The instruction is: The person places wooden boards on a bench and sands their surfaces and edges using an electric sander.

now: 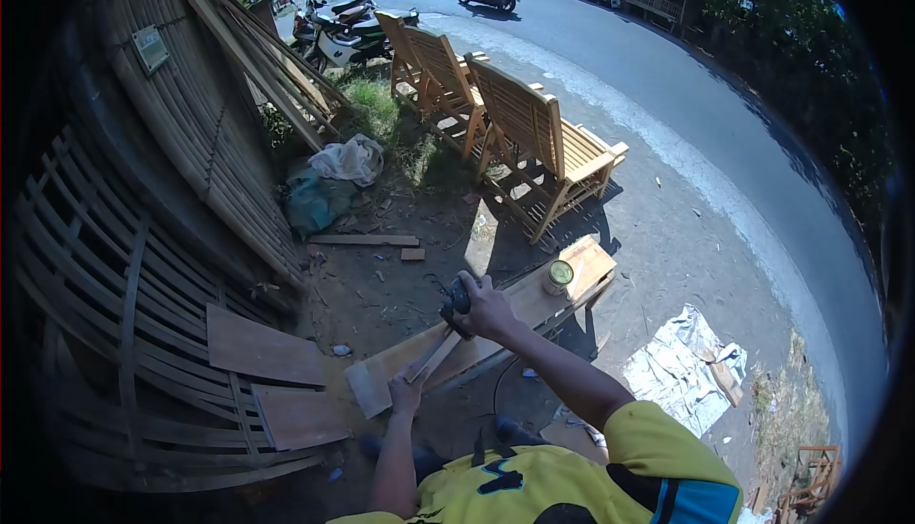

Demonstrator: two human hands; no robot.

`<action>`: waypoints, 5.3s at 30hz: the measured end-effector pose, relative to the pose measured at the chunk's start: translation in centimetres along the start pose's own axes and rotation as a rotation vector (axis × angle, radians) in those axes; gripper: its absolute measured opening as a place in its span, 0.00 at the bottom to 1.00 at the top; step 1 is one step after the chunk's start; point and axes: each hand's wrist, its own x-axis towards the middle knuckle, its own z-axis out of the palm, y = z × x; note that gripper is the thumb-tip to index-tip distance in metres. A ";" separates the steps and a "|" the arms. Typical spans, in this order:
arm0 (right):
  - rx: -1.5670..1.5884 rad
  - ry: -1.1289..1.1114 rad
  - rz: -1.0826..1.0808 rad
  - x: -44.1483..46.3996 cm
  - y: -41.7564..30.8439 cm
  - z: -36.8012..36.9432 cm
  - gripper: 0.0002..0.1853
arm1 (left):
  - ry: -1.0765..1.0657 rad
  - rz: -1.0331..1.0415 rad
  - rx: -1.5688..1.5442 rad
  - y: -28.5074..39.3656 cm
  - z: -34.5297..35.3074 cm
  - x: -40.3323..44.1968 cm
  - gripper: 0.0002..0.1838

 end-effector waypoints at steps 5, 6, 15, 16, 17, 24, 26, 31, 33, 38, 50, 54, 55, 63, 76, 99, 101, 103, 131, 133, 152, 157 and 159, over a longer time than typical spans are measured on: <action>-0.005 -0.175 -0.181 -3.5 -5.9 2.0 0.51 | 0.011 0.039 -0.010 0.7 -0.3 -0.3 0.21; 0.013 -0.245 -0.227 -4.7 -7.4 2.3 0.52 | -0.015 0.049 -0.071 0.0 0.0 -0.1 0.20; -0.043 -0.116 -0.150 -2.2 -3.1 0.3 0.52 | -0.005 0.064 0.061 0.7 -0.1 -0.4 0.20; -0.081 -0.075 -0.114 -0.8 -1.8 0.1 0.51 | -0.002 0.043 0.003 1.3 -0.2 -0.4 0.21; -0.068 -0.047 -0.070 0.3 -0.9 0.0 0.51 | 0.003 0.013 -0.055 1.7 -0.3 -0.4 0.21; 0.031 -0.218 -0.180 -5.1 -8.0 3.2 0.47 | 0.010 0.038 -0.002 0.6 0.2 -0.7 0.18; 0.051 -0.252 -0.245 -7.0 -9.4 4.8 0.48 | 0.205 0.179 -0.038 -1.2 1.4 -0.4 0.16; 0.018 -0.098 -0.205 -4.3 -5.2 3.0 0.51 | -0.020 0.071 -0.020 1.5 -1.0 0.1 0.20; -0.013 -0.066 -0.035 -0.6 -1.3 1.0 0.48 | -0.011 0.067 -0.040 2.2 -1.1 0.1 0.20; -0.037 0.097 0.084 3.1 3.2 -1.3 0.44 | 0.002 0.071 -0.099 1.3 -0.9 0.6 0.21; 0.038 -0.060 -0.115 -2.9 -1.5 1.9 0.50 | -0.028 0.014 -0.116 2.7 -1.9 0.9 0.18; -0.062 0.083 0.036 3.8 4.5 -1.3 0.48 | -0.070 -0.133 -0.067 2.7 -2.2 1.1 0.22; -0.055 0.089 0.054 4.6 4.9 -1.3 0.48 | -0.062 -0.144 -0.066 1.8 -2.0 1.1 0.22; 0.034 -0.175 -0.221 -4.2 -6.6 4.2 0.51 | 0.017 0.096 -0.022 0.3 -1.6 1.8 0.22; -0.107 0.165 0.034 5.7 4.8 -0.9 0.43 | -0.030 -0.002 -0.116 0.9 -1.4 1.3 0.19; -0.378 -0.346 -0.009 6.9 0.1 -1.9 0.44 | 0.018 0.109 0.000 -1.3 3.4 -2.9 0.26; -0.399 -0.367 -0.105 4.1 -2.5 0.0 0.45 | 0.120 0.201 -0.055 -1.8 4.4 -3.3 0.22; -0.318 -0.479 -0.199 -0.2 -7.4 0.9 0.47 | 0.044 0.121 0.007 -1.2 3.8 -3.8 0.23; 0.341 0.112 -0.516 -7.3 -0.3 8.6 0.52 | -0.410 0.039 0.095 -0.1 -4.5 3.9 0.28; 0.358 0.205 -0.447 -5.1 3.0 7.2 0.51 | -0.414 0.024 0.068 -1.2 -4.1 4.1 0.27; 0.277 -0.010 -0.548 -9.6 -3.7 8.9 0.53 | -0.498 -0.157 -0.489 -5.8 -3.5 4.5 0.28; 0.120 0.061 -0.104 -0.1 0.6 2.8 0.48 | -0.378 0.099 0.052 -1.9 -3.9 4.1 0.26; -0.005 0.059 -0.001 3.7 1.0 0.2 0.45 | -0.364 0.066 0.035 -1.8 -3.5 3.8 0.27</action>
